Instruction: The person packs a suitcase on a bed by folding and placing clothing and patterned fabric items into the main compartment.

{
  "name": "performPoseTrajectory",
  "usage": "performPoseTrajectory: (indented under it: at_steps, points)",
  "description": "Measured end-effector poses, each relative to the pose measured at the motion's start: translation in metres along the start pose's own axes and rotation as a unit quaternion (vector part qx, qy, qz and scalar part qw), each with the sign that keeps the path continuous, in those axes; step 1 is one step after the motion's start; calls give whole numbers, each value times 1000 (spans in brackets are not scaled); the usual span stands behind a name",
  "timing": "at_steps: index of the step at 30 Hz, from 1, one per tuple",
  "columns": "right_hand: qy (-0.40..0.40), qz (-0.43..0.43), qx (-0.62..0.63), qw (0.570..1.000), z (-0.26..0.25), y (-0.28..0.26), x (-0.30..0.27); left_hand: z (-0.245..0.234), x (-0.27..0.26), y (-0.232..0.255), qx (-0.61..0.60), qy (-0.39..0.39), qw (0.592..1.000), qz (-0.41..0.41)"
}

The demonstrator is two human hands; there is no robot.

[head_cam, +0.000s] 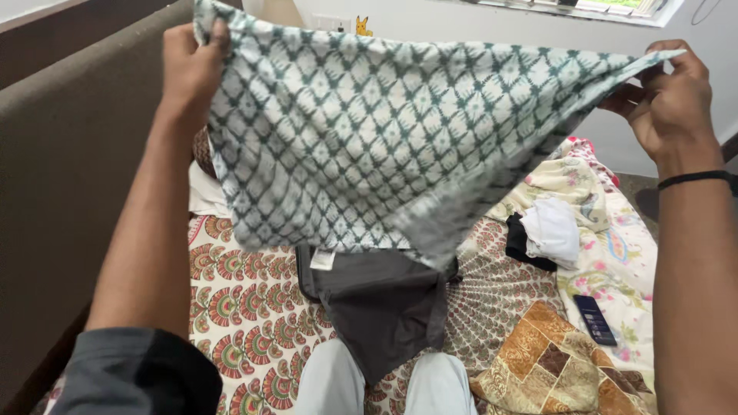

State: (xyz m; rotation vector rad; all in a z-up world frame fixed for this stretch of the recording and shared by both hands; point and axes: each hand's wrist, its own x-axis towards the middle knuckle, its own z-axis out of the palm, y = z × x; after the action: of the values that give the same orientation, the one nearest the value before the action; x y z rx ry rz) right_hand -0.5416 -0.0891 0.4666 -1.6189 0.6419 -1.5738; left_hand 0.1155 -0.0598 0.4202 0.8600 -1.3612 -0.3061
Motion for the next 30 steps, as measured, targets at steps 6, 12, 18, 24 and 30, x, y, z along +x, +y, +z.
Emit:
performPoseTrajectory:
  at_steps: [6, 12, 18, 24, 30]
  points:
    - [18, -47, -144, 988, -11, 11, -2, 9, 8, 2, 84, 56, 995, 2]
    - [55, -18, -385, 921, -16, 27, -20, 8, 27, -14, -82, 21, 996, -38]
    - [-46, 147, -310, 938, 56, 38, -37, 68, 4, 15, 105, -137, 985, -29]
    - [-301, 117, -299, 898, 198, 74, -54, 167, -36, 82, 167, -290, 941, -47]
    - [-258, 157, -251, 920, 259, 104, -65, 158, -35, 71, 55, -258, 936, 232]
